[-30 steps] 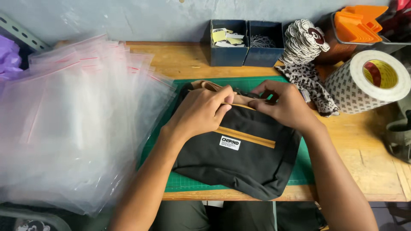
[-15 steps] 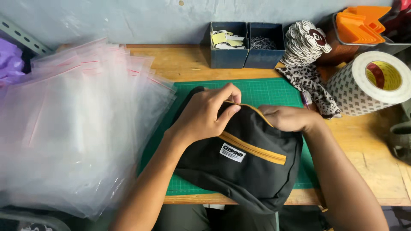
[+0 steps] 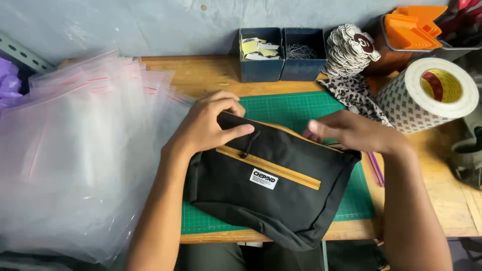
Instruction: The person cleans a black shoulder bag with a purple brush, brushing the front, sides, and back surfaces. They then attach a small bear-shaped charm to the bag's zipper pull.
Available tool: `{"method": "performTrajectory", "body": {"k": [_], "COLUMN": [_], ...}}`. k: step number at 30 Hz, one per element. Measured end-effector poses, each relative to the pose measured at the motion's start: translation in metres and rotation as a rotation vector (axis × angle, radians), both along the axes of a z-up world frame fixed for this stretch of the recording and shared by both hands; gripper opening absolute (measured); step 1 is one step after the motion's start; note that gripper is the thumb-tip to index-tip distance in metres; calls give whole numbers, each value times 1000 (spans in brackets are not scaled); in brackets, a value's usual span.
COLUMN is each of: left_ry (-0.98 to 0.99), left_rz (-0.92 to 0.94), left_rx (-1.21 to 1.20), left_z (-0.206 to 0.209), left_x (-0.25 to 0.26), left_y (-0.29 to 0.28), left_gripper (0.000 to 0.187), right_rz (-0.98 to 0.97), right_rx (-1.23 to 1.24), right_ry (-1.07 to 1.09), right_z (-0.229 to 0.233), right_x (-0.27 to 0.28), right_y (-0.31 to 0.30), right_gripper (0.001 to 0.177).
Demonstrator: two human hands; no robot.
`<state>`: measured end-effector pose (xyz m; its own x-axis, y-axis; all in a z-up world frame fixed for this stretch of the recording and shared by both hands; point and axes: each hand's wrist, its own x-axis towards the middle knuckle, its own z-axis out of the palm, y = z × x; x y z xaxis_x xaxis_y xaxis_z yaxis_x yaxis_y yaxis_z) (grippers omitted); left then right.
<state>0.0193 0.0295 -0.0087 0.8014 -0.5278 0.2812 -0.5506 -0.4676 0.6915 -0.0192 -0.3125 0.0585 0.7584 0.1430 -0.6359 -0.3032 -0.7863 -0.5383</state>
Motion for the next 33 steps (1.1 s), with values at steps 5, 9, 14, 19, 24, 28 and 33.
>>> {"method": "performTrajectory", "body": {"k": [5, 9, 14, 19, 24, 28, 33], "left_ry": [6, 116, 271, 400, 427, 415, 347], "left_rz": [-47, -11, -9, -48, -28, -58, -101], "left_rx": [-136, -136, -228, -321, 6, 68, 33], "left_z": [-12, -14, -11, -13, 0, 6, -8], "left_x": [5, 11, 15, 15, 6, 4, 4], "left_y": [-1, 4, 15, 21, 16, 15, 11], "left_gripper": [33, 27, 20, 25, 36, 39, 30], "right_rz": [328, 279, 310, 377, 358, 373, 413], "right_rx": [143, 274, 221, 65, 67, 119, 73], "right_ry": [-137, -289, -589, -893, -980, -960, -936], "right_z": [-33, -57, -72, -92, -93, -94, -93], "right_x": [5, 8, 10, 9, -1, -2, -8], "right_y": [-24, -18, -7, 7, 31, 44, 48], "right_gripper": [27, 22, 15, 11, 36, 32, 48]}}
